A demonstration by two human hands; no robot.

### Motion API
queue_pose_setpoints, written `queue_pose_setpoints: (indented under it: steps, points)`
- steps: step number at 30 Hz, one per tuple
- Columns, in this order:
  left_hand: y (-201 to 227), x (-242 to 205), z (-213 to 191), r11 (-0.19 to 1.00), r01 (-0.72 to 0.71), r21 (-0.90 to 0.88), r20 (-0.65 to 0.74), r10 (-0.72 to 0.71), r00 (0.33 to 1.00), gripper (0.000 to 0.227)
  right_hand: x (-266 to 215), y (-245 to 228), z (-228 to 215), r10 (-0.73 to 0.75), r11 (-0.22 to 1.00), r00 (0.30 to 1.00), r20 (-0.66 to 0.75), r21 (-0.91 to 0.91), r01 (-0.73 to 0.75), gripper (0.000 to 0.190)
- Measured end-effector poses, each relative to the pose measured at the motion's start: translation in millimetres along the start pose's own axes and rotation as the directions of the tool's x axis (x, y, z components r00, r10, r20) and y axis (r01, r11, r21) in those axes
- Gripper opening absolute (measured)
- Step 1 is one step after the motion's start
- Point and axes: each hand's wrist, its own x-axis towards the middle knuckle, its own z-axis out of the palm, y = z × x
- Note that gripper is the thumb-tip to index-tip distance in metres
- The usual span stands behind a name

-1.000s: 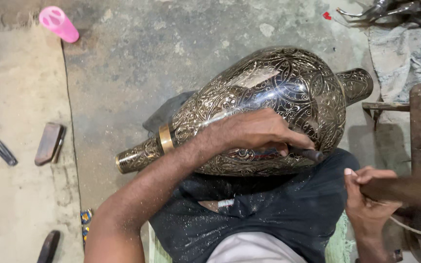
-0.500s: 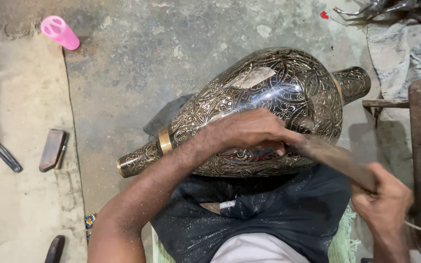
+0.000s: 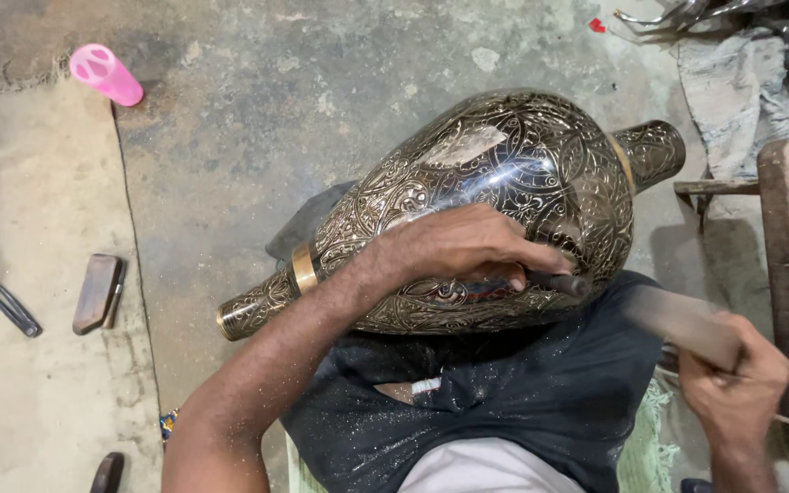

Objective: The person uses a chisel and hammer to engrave intricate patterns onto a large brass vase. They hold the chisel against the vase surface and strike it repeatedly with a hammer to create detailed designs.

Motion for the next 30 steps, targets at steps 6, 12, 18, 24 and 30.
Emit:
queue_pose_setpoints:
  steps: [6, 12, 18, 24, 30]
  points:
    - [3.1, -3.2, -8.8, 0.997, -0.068, -0.045, -0.045, 0.066, 0.997, 0.045, -4.5, -2.4, -0.3, 0.04, 0.995, 0.999, 0.004, -0.088, -0.04, 0.008]
    - [6.3, 3.3, -5.8, 0.999, 0.0, -0.054, -0.06, -0.003, 0.998, 0.04, -4.7, -0.1, 2.5, 0.109, 0.988, 0.988, 0.112, -0.119, -0.095, 0.016]
    - [10.9, 6.2, -3.1, 0.994, 0.084, 0.073, -0.032, -0.082, 0.996, 0.045, 2.1, 10.3, 15.1, 0.072, 0.942, 0.982, 0.172, -0.336, -0.01, 0.021]
    - [18.5, 11.2, -1.2, 0.992, 0.107, 0.072, -0.044, -0.104, 0.994, 0.042, -9.4, 22.1, 25.1, 0.142, 0.989, 0.987, 0.075, -0.043, -0.139, 0.016]
    - [20.5, 10.5, -11.8, 0.993, 0.067, 0.094, 0.002, -0.068, 0.998, 0.043, -22.8, 18.2, 35.3, 0.078, 0.843, 0.994, -0.075, 0.537, -0.026, 0.019]
